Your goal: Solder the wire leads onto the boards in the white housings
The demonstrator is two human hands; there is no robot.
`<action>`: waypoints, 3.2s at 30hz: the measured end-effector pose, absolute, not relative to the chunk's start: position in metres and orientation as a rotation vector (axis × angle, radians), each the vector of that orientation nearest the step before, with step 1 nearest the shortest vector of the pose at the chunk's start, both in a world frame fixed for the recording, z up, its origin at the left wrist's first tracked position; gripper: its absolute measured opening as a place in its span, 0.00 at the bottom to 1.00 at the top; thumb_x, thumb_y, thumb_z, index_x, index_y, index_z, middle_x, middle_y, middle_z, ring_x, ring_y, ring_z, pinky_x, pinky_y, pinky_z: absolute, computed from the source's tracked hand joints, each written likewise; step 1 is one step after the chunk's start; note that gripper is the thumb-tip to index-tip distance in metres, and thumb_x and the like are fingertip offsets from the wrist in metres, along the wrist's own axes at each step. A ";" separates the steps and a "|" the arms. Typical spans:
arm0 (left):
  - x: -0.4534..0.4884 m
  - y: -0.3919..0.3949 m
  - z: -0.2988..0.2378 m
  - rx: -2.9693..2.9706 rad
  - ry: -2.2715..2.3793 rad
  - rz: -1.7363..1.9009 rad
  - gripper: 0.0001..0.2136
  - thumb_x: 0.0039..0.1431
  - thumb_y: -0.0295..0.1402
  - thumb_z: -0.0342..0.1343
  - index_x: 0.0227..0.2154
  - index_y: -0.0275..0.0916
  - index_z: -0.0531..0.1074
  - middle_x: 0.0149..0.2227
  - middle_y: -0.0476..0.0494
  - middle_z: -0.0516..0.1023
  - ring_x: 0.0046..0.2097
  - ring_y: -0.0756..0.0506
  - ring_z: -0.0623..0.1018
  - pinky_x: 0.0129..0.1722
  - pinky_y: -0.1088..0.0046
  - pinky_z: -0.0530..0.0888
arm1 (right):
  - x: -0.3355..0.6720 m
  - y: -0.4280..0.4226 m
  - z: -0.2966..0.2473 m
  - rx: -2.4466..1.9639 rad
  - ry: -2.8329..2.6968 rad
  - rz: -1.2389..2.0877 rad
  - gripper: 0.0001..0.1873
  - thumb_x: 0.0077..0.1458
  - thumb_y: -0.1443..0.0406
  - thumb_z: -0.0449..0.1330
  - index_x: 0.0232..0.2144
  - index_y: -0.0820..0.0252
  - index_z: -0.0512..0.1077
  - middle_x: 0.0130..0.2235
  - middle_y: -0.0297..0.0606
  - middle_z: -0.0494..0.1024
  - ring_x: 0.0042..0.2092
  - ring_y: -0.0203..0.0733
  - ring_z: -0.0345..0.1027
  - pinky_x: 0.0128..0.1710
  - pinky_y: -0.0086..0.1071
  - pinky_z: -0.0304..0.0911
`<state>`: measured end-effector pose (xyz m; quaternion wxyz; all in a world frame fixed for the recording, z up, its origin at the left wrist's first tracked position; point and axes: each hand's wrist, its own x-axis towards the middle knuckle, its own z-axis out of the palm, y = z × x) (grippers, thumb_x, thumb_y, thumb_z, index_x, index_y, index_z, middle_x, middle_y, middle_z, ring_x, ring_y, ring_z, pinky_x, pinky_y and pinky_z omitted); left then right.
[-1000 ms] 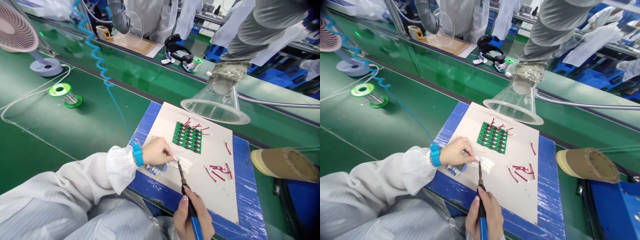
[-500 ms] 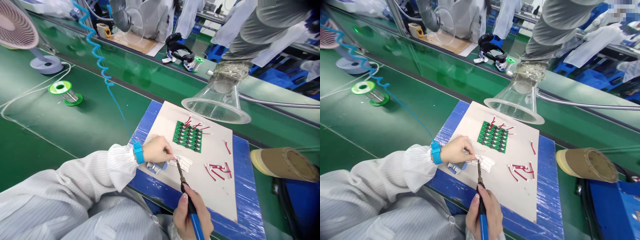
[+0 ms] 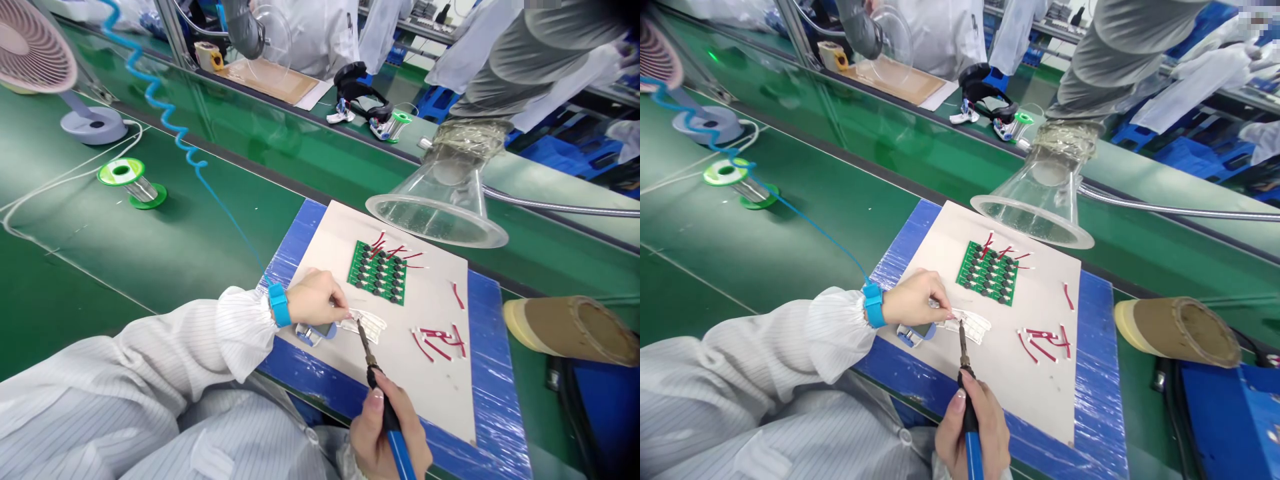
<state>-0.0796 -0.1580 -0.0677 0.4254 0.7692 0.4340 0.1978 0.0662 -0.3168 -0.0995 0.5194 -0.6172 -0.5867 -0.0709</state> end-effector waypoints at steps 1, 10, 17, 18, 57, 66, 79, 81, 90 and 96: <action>-0.080 -0.158 -0.067 1.921 1.088 0.490 0.04 0.50 0.32 0.66 0.23 0.39 0.82 0.26 0.48 0.83 0.33 0.47 0.78 0.45 0.71 0.67 | 0.067 -0.318 -0.101 -1.493 -1.394 -0.180 0.09 0.59 0.67 0.59 0.41 0.62 0.75 0.33 0.39 0.78 0.31 0.39 0.72 0.33 0.32 0.69; -0.079 -0.159 -0.066 1.921 1.091 0.483 0.05 0.51 0.32 0.66 0.23 0.39 0.82 0.26 0.48 0.83 0.34 0.47 0.77 0.49 0.68 0.66 | 0.069 -0.319 -0.108 -1.556 -1.382 -0.184 0.11 0.60 0.63 0.58 0.42 0.63 0.75 0.32 0.41 0.78 0.31 0.41 0.73 0.32 0.34 0.71; -0.079 -0.159 -0.065 1.931 1.080 0.496 0.04 0.51 0.31 0.66 0.23 0.39 0.82 0.26 0.48 0.83 0.34 0.47 0.78 0.50 0.68 0.65 | 0.065 -0.317 -0.106 -1.560 -1.326 -0.209 0.10 0.60 0.63 0.58 0.40 0.63 0.74 0.30 0.40 0.77 0.30 0.40 0.72 0.30 0.34 0.70; -0.079 -0.159 -0.065 1.933 1.081 0.500 0.04 0.51 0.30 0.65 0.23 0.39 0.82 0.26 0.48 0.83 0.34 0.47 0.78 0.49 0.68 0.66 | 0.065 -0.317 -0.106 -1.548 -1.328 -0.210 0.10 0.60 0.63 0.58 0.40 0.63 0.75 0.29 0.40 0.77 0.29 0.40 0.72 0.29 0.33 0.69; -0.073 -0.163 -0.065 1.878 1.171 0.544 0.07 0.52 0.31 0.65 0.20 0.38 0.80 0.24 0.49 0.82 0.32 0.47 0.78 0.46 0.68 0.67 | 0.063 -0.311 -0.097 -1.594 -1.313 -0.062 0.10 0.61 0.63 0.58 0.41 0.64 0.74 0.30 0.39 0.76 0.29 0.38 0.71 0.29 0.31 0.68; -0.071 -0.163 -0.065 1.880 1.172 0.571 0.09 0.52 0.31 0.64 0.19 0.38 0.80 0.22 0.49 0.82 0.31 0.48 0.77 0.45 0.68 0.67 | 0.070 -0.314 -0.097 -1.571 -1.369 -0.027 0.08 0.56 0.70 0.61 0.40 0.64 0.75 0.31 0.40 0.78 0.29 0.38 0.74 0.29 0.30 0.69; -0.070 -0.164 -0.065 1.909 1.193 0.572 0.09 0.52 0.31 0.64 0.18 0.38 0.79 0.22 0.49 0.82 0.30 0.48 0.76 0.43 0.69 0.66 | 0.068 -0.311 -0.098 -1.548 -1.321 0.017 0.08 0.58 0.66 0.60 0.40 0.63 0.76 0.32 0.39 0.79 0.30 0.37 0.74 0.29 0.29 0.68; -0.070 -0.163 -0.065 1.904 1.202 0.565 0.09 0.51 0.31 0.64 0.18 0.38 0.80 0.22 0.49 0.82 0.30 0.48 0.76 0.43 0.69 0.66 | 0.068 -0.311 -0.098 -1.528 -1.317 0.012 0.08 0.58 0.66 0.60 0.40 0.63 0.76 0.32 0.38 0.79 0.29 0.36 0.74 0.28 0.29 0.67; -0.070 -0.163 -0.065 1.908 1.196 0.574 0.08 0.51 0.30 0.64 0.18 0.38 0.80 0.23 0.49 0.82 0.30 0.48 0.77 0.43 0.70 0.67 | 0.064 -0.310 -0.098 -1.533 -1.261 0.018 0.09 0.59 0.63 0.61 0.38 0.63 0.77 0.30 0.39 0.79 0.27 0.37 0.73 0.26 0.30 0.67; -0.070 -0.163 -0.065 1.899 1.202 0.569 0.08 0.50 0.30 0.63 0.18 0.38 0.80 0.22 0.49 0.82 0.31 0.48 0.77 0.41 0.71 0.67 | 0.058 -0.303 -0.091 -1.527 -1.151 0.023 0.11 0.59 0.61 0.60 0.37 0.64 0.76 0.29 0.39 0.77 0.23 0.33 0.68 0.23 0.29 0.64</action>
